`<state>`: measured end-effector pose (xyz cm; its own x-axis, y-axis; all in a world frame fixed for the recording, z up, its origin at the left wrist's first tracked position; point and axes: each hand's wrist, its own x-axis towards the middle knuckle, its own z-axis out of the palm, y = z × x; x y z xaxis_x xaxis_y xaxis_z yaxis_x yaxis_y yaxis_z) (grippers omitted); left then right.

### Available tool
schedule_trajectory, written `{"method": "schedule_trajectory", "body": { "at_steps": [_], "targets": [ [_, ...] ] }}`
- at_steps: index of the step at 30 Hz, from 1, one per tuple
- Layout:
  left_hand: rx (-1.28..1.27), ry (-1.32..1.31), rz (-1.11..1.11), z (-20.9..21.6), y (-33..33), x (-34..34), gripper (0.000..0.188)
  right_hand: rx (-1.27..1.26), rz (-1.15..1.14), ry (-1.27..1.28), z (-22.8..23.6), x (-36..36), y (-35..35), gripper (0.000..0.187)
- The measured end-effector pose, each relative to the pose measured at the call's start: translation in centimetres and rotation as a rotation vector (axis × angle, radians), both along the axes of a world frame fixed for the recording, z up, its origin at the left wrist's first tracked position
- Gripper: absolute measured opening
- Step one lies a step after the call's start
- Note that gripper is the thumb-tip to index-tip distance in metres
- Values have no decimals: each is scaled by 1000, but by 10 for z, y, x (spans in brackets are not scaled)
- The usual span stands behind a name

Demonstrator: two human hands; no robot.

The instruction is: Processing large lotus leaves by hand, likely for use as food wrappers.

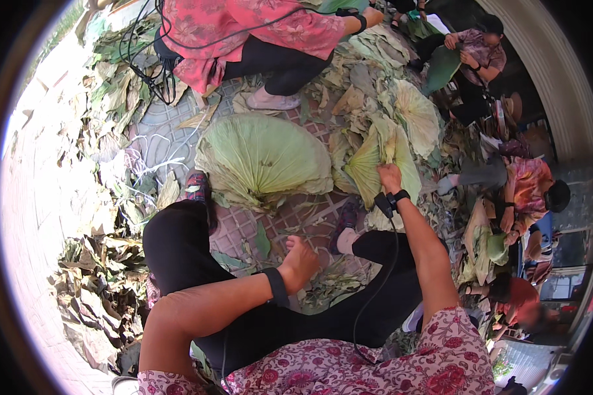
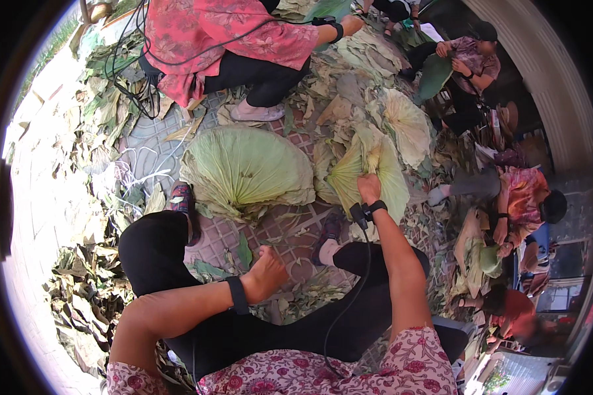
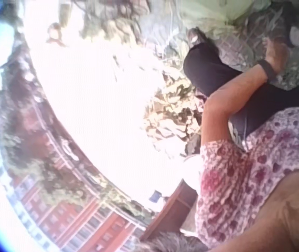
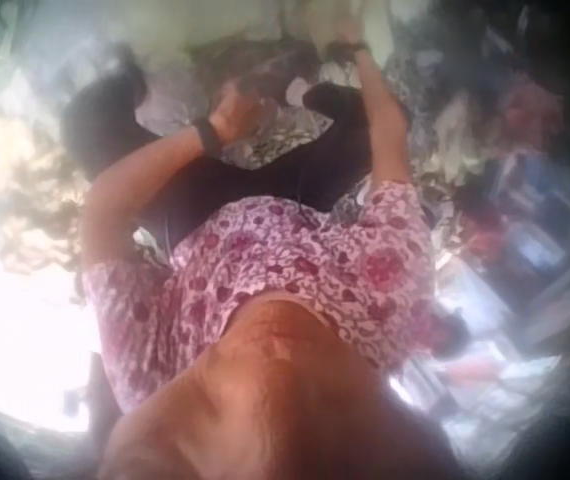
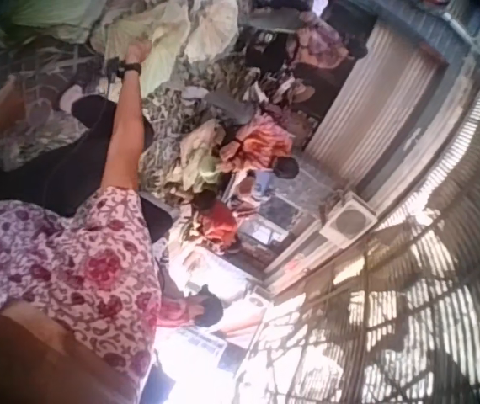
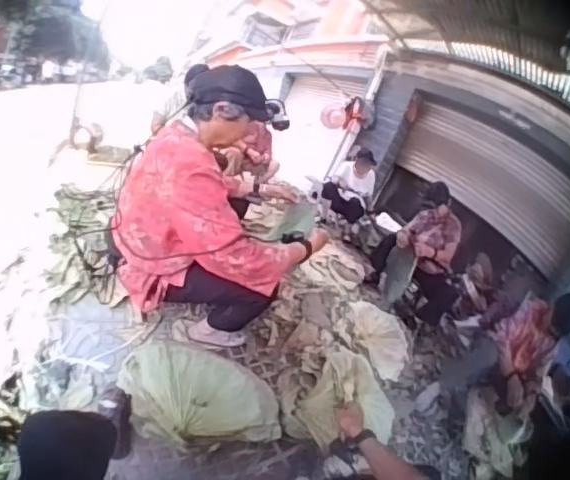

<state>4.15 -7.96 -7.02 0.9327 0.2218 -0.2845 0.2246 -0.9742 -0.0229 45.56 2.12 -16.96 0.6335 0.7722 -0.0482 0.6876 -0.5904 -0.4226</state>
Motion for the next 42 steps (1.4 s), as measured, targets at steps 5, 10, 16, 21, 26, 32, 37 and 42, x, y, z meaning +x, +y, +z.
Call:
{"method": "schedule_trajectory", "body": {
  "at_steps": [5, 10, 16, 21, 26, 32, 37, 42],
  "targets": [
    [-57, 10, 11, 1, 0, -3, 20, -65, -51, -113, 20, 14, 0, 31],
    [83, 9, 45, 0, -2, 3, 17, 16, -131, -133, 8, 29, 11, 40],
    [40, 4, 16, 1, 1, 14, 18, 25, -161, -152, -10, 68, 24, 53],
    [47, 40, 22, -1, 1, 14, 19, -80, -155, -195, -4, 45, 27, 57],
    [59, 64, -21, -9, -1, 20, 23, -106, -92, -189, 0, 56, 17, 60],
    [-32, 124, -35, -14, 1, 20, 24, -190, 99, -207, -6, 40, -15, 35],
    [31, 96, -34, -1, 13, 16, 22, -344, 205, 120, 41, 1, -25, 22],
    [-170, -25, 58, 13, 41, 13, 13, -230, 323, 790, 118, -30, -23, 24]
  ]
}}
